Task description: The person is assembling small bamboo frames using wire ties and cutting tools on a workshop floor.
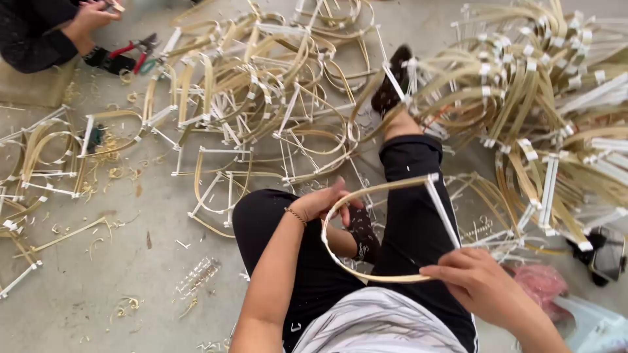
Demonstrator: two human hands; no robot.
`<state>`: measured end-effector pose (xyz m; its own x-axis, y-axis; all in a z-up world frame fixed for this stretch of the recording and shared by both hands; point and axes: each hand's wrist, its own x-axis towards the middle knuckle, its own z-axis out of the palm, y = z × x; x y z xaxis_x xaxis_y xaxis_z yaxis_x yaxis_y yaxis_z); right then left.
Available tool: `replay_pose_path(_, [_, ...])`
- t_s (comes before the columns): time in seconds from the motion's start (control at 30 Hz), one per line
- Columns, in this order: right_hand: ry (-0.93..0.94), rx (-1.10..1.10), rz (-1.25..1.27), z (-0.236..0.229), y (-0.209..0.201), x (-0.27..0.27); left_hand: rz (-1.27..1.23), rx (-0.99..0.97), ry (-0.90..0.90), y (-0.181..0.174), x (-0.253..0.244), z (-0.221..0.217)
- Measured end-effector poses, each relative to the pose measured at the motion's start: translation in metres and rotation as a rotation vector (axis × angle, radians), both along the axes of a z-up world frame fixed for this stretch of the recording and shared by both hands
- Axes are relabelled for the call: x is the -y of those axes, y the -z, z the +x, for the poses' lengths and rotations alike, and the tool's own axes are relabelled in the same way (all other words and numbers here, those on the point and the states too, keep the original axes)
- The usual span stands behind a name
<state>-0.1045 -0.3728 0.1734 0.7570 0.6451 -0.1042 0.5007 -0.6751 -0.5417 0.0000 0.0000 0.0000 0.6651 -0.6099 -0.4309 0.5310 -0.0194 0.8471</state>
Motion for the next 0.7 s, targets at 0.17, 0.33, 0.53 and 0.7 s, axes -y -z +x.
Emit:
replay_pose_path(0.17, [0.11,0.543,0.077,0.008,-0.004,-0.012,0.364,0.249,0.183,-0.027,0.027,-0.011])
replay_pose_path(0.33, [0.784,0.019,0.707,0.025,0.055,0.005,0.512,0.321,-0.288,-0.03,0.048,-0.021])
replay_pose_path(0.53, [0.85,-0.625,1.06,0.042,0.093,-0.016,0.629,0.661,-0.571,-0.036,0.075,-0.042])
replay_pose_path(0.7, [0.849,-0.583,1.049,0.044,0.079,-0.01,0.66,0.698,-0.56,-0.057,0.087,-0.053])
